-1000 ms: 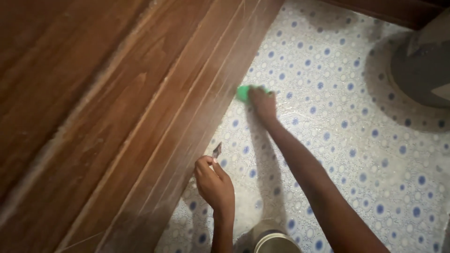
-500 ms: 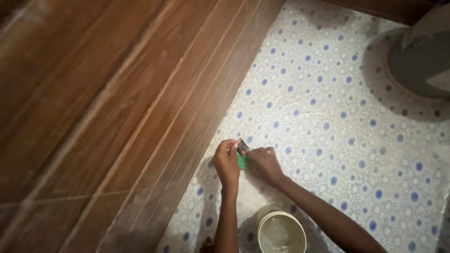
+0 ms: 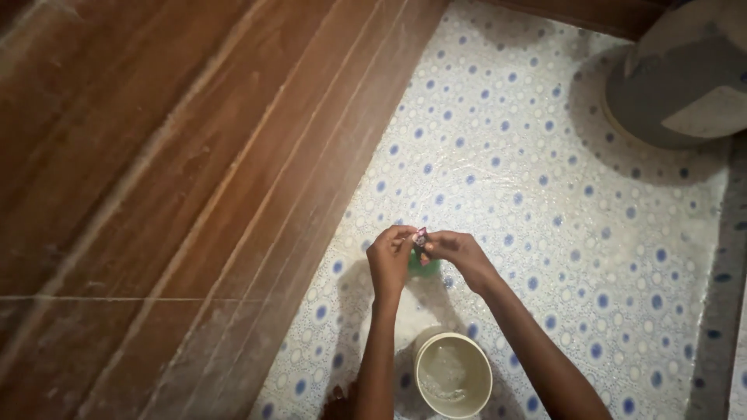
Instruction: The person cleans the tiled floor by scrubbing it with a sponge, tearing open a sachet, and scrubbing the surface with water.
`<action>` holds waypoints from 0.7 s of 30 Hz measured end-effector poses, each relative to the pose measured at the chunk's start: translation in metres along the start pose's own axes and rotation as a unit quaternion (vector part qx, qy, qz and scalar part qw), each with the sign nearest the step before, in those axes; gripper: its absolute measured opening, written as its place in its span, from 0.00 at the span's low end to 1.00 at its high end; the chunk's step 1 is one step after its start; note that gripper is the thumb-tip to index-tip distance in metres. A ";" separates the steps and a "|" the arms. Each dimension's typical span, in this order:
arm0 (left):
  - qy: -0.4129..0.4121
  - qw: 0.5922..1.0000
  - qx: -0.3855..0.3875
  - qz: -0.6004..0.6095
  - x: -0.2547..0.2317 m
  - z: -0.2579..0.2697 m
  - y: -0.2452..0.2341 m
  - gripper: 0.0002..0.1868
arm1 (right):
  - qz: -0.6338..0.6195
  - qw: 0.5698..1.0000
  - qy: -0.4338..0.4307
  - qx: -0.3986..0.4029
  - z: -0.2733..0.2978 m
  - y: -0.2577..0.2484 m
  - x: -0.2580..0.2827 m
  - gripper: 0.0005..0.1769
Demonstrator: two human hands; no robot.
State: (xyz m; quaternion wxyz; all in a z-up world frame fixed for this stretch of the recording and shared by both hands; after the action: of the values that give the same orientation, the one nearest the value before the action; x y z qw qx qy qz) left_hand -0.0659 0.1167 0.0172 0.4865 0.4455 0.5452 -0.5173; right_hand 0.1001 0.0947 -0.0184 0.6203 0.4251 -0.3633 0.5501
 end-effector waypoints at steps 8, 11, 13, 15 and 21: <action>-0.126 0.981 0.030 0.146 0.022 0.014 0.021 0.13 | -0.010 0.998 -0.023 -0.062 -0.011 -0.012 -0.016 0.10; -0.135 0.975 0.025 0.174 0.029 0.014 0.025 0.11 | -0.046 0.996 -0.023 -0.078 -0.015 -0.014 -0.022 0.07; -0.113 0.981 0.023 0.157 0.030 0.013 0.025 0.09 | -0.046 0.996 -0.023 -0.075 -0.016 -0.012 -0.022 0.06; -0.087 0.987 0.027 0.129 0.028 0.012 0.023 0.06 | -0.029 0.997 -0.022 -0.073 -0.015 -0.012 -0.019 0.06; -0.098 0.993 0.060 0.017 0.018 0.012 0.015 0.10 | 0.004 0.998 -0.046 -0.046 -0.007 -0.019 -0.002 0.05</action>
State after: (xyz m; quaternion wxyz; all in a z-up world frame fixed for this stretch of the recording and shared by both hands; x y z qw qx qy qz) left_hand -0.0528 0.1054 -0.0021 0.5185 0.4304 0.4549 -0.5822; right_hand 0.1185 0.0994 -0.0250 0.6199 0.4192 -0.4179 0.5151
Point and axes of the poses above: each hand's wrist, its own z-axis away from the middle knuckle, its own y-axis out of the palm, x = y × z, the point moved 6 cm from there along -z, towards the middle knuckle, and after that the axes turned 4 degrees about -x, right-handed, at the moved point
